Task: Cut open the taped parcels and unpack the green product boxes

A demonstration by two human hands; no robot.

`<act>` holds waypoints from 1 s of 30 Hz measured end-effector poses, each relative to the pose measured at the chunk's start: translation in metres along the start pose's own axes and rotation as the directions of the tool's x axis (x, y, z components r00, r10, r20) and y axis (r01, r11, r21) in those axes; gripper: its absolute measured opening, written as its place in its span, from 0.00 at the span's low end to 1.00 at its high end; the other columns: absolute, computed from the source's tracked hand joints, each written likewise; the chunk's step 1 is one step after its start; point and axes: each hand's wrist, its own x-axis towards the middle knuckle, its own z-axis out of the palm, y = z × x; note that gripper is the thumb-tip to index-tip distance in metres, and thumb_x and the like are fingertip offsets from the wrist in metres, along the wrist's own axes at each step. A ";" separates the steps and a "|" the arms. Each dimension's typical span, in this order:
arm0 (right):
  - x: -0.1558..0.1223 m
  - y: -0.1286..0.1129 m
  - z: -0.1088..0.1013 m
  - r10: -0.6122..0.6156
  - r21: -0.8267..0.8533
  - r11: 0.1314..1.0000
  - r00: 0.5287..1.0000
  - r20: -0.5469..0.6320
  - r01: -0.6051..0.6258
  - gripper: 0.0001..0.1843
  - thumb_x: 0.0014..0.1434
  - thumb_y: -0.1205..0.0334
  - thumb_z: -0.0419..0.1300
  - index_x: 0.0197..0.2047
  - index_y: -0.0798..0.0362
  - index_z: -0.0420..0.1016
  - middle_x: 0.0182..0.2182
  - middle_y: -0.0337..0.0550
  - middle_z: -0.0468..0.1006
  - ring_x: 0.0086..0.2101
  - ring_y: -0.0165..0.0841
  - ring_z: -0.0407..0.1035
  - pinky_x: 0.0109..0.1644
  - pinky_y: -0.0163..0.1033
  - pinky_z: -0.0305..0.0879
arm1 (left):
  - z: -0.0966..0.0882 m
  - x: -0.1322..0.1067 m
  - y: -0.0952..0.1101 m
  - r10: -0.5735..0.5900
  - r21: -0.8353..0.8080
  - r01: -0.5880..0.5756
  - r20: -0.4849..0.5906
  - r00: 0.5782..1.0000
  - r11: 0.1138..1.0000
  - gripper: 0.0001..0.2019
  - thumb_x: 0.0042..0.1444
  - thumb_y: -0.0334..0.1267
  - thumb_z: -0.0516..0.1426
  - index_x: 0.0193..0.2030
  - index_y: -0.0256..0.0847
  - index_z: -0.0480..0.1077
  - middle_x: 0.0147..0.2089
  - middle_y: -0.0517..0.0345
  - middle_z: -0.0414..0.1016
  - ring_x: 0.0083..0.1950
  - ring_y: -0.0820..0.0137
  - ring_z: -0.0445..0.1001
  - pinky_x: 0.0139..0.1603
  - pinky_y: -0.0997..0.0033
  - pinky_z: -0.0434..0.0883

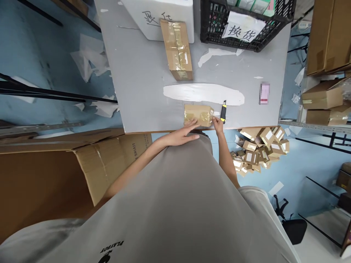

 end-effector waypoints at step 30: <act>-0.124 -0.213 0.269 -0.296 -0.162 0.755 0.551 0.780 0.635 0.22 0.73 0.64 0.71 0.67 0.45 0.89 0.78 0.43 0.81 0.86 0.52 0.61 0.94 0.50 0.57 | -0.121 -0.064 -0.238 -0.586 -0.679 -0.110 -0.694 0.418 0.726 0.16 0.48 0.53 0.69 0.30 0.47 0.70 0.28 0.57 0.78 0.41 0.59 0.84 0.46 0.64 0.82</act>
